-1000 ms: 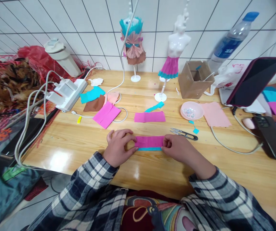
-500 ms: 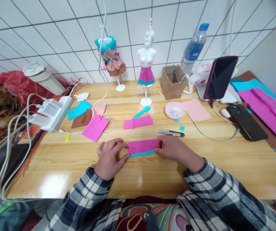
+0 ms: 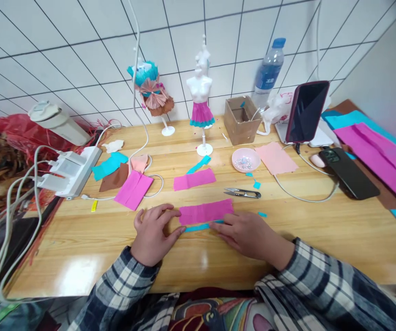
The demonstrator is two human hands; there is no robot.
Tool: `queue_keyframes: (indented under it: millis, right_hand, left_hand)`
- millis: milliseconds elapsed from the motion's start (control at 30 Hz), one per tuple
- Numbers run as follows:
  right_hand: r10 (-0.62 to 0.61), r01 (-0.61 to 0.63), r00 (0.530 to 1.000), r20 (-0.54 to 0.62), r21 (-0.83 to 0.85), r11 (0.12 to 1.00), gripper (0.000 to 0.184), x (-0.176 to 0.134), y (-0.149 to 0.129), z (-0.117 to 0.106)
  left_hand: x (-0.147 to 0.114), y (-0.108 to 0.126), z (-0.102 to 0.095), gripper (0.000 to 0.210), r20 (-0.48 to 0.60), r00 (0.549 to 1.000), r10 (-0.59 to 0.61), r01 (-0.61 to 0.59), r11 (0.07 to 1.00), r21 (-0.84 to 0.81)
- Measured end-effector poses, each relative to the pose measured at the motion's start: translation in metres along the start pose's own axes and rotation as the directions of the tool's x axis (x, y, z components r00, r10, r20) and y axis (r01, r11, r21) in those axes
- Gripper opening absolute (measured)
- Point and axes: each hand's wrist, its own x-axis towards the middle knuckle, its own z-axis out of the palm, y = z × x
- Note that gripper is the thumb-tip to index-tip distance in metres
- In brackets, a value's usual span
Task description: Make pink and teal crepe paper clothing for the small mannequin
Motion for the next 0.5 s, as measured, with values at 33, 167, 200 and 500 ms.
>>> queue_keyframes:
  millis: [33,167,200,500]
  right_hand:
    - [-0.007,0.007,1.0,-0.002,-0.021,1.0,0.029,-0.004,0.0,0.001]
    - [-0.044,0.043,0.999,-0.019,-0.04,0.998,0.026,-0.023,0.007,0.0]
    - [-0.04,0.039,0.999,-0.032,-0.029,0.999,0.026,-0.027,0.009,0.0]
    - [0.062,-0.055,0.976,-0.209,0.038,0.998,0.023,-0.018,0.023,-0.006]
  left_hand:
    - [0.0,0.0,-0.001,0.029,-0.001,1.0,0.0,0.0,1.0,0.003]
    - [-0.001,0.002,0.0,0.029,-0.008,1.0,0.026,-0.026,1.0,-0.002]
    - [-0.001,0.002,0.001,0.029,-0.013,0.999,0.039,-0.039,0.999,-0.006]
    - [0.011,-0.046,-0.02,0.028,-0.175,0.984,-0.019,0.035,0.995,0.091]
